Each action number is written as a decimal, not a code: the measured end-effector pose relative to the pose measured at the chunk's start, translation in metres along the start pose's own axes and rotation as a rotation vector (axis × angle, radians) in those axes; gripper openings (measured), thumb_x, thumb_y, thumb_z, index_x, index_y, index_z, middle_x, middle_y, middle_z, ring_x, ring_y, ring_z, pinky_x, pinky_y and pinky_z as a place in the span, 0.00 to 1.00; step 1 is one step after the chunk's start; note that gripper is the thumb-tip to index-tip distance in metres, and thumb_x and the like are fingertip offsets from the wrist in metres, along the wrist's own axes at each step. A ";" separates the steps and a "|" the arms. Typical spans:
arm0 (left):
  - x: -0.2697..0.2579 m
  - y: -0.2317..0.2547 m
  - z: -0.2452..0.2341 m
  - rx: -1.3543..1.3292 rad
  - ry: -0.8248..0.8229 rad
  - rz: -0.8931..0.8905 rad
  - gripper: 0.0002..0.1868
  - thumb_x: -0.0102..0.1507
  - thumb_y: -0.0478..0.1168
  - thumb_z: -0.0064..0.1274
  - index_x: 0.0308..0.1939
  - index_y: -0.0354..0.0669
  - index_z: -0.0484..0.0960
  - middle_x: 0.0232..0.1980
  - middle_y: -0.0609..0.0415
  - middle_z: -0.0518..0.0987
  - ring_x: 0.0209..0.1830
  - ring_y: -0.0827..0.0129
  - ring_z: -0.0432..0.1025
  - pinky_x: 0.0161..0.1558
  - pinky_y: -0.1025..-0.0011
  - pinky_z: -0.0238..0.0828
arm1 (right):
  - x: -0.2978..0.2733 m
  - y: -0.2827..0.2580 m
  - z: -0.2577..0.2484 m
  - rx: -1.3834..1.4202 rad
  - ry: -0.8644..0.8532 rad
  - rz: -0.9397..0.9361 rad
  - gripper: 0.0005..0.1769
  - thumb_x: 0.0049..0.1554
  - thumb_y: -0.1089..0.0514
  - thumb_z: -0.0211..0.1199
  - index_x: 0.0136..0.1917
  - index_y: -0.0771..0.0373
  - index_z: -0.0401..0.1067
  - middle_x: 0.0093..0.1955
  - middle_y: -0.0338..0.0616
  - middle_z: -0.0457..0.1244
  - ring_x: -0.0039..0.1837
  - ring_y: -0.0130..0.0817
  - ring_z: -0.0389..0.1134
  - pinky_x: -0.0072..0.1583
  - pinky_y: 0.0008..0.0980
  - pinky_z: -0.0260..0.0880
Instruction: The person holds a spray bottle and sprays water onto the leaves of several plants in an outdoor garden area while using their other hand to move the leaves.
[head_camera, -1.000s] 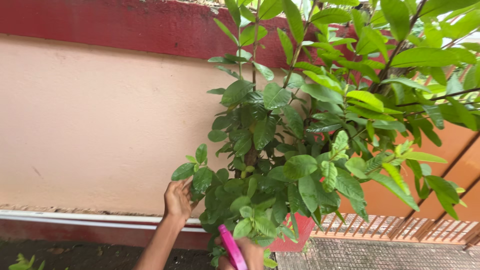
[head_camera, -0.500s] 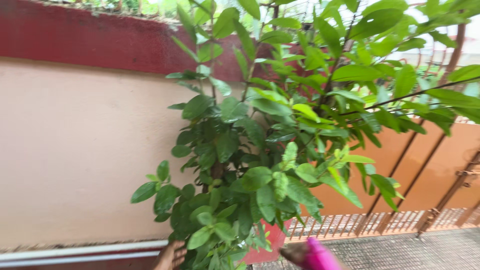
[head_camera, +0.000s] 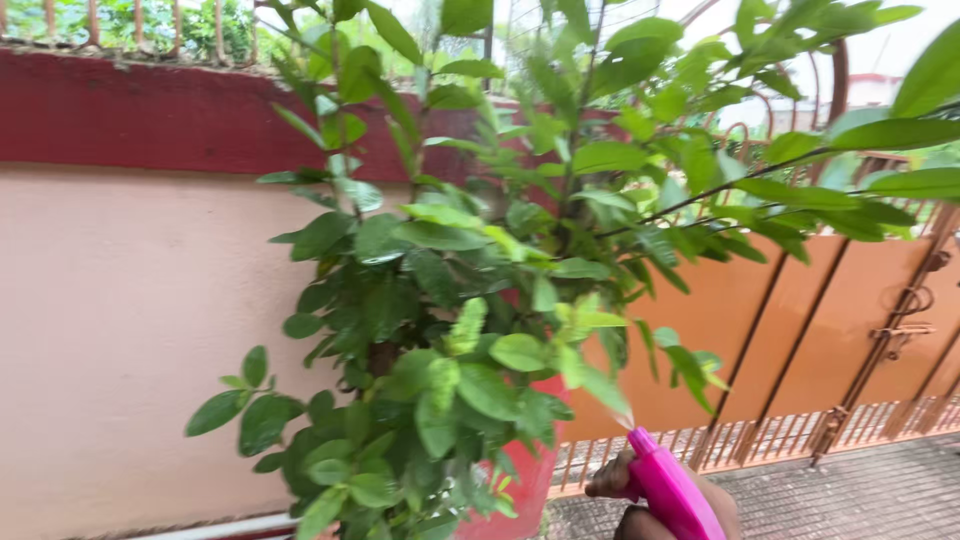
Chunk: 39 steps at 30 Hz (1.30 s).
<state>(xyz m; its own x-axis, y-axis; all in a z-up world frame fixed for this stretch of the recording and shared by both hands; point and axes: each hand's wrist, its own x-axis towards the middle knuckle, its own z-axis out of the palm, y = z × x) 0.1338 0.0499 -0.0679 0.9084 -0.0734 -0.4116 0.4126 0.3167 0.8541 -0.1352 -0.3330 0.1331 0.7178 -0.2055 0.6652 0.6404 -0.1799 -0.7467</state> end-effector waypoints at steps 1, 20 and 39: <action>-0.003 -0.001 0.006 0.000 -0.004 0.001 0.21 0.59 0.50 0.48 0.55 0.52 0.74 0.57 0.55 0.67 0.54 0.65 0.58 0.51 0.56 0.53 | -0.001 0.001 -0.011 0.007 0.017 -0.027 0.11 0.43 0.73 0.58 0.43 0.74 0.72 0.35 0.52 0.66 0.40 0.39 0.70 0.46 0.35 0.74; -0.081 -0.060 0.122 0.027 -0.088 0.130 0.10 0.56 0.36 0.60 0.38 0.42 0.77 0.35 0.55 0.73 0.30 0.70 0.66 0.30 0.70 0.62 | 0.041 -0.037 -0.147 -0.056 0.168 0.136 0.13 0.47 0.72 0.58 0.48 0.75 0.70 0.39 0.54 0.66 0.40 0.37 0.67 0.42 0.32 0.68; -0.157 -0.048 0.304 0.287 -0.188 0.603 0.09 0.52 0.27 0.61 0.32 0.37 0.78 0.30 0.56 0.77 0.30 0.73 0.72 0.35 0.70 0.71 | 0.083 -0.014 -0.092 -0.128 -0.114 0.183 0.18 0.42 0.67 0.56 0.47 0.69 0.75 0.43 0.49 0.73 0.43 0.34 0.75 0.47 0.32 0.75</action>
<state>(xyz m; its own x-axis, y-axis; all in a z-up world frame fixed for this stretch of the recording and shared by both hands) -0.0077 -0.2408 0.0523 0.9703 -0.1340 0.2016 -0.1903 0.0926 0.9774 -0.1094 -0.4357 0.1981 0.8497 -0.1373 0.5091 0.4620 -0.2717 -0.8442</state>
